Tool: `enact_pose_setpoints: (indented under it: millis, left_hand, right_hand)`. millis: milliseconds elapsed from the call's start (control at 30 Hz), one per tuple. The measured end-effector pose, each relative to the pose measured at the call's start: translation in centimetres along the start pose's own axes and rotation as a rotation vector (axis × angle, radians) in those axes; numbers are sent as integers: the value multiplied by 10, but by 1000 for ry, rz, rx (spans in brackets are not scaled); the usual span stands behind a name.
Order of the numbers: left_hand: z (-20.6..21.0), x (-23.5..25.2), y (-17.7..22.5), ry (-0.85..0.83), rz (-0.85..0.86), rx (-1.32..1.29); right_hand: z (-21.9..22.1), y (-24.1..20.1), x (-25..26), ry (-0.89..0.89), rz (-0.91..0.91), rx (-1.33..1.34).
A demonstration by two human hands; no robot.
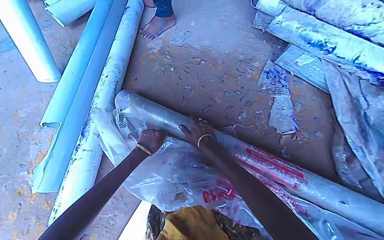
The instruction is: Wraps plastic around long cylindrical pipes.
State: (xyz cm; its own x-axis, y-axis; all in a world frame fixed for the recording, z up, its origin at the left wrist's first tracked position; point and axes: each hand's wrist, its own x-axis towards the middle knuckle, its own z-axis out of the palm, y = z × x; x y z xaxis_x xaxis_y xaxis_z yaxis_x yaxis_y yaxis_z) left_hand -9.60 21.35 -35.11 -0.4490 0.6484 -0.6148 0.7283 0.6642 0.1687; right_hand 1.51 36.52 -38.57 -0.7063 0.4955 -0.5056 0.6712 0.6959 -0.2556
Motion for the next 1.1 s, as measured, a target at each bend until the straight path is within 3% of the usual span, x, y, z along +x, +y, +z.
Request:
enact_pose_setpoints:
  millis: [67,167,233,333,400,433,533,600,700,767,900,1000,1100]
  left_hand:
    - [20,-26,-2,105,-5,-77]
    - [102,-75,-3,550,117,-308]
    - [151,-90,-4,654,138,-520]
    - [172,-82,-7,594,116,-722]
    - [165,-74,-3,511,105,-701]
    - [159,-72,-2,478,103,-670]
    - [135,-82,-1,407,88,-564]
    - [121,-91,-1,465,131,-469]
    - [117,-97,0,688,293,-262]
    - [119,-102,-3,757,377,-206]
    - [136,-112,-2,835,468,-174]
    - [166,-106,3,813,437,-349]
    - [172,-125,-13,496,277,-964]
  right_hand:
    - [-14,6,10,-30,43,49]
    - [-22,37,33,-11,129,23]
    - [-27,66,51,-37,140,-108]
    - [-28,89,51,92,141,-122]
    - [-30,65,24,208,37,-60]
    - [-32,42,6,172,-50,-10]
    - [-12,-23,-35,-186,-213,27]
    - [13,-34,-31,-173,-223,-42]
    - [24,-25,-8,10,-250,-121]
    - [11,-19,16,97,-265,-124]
    - [-24,-16,57,115,-120,-88]
    - [-42,-3,84,155,15,-102]
    - [-55,37,104,61,61,-17]
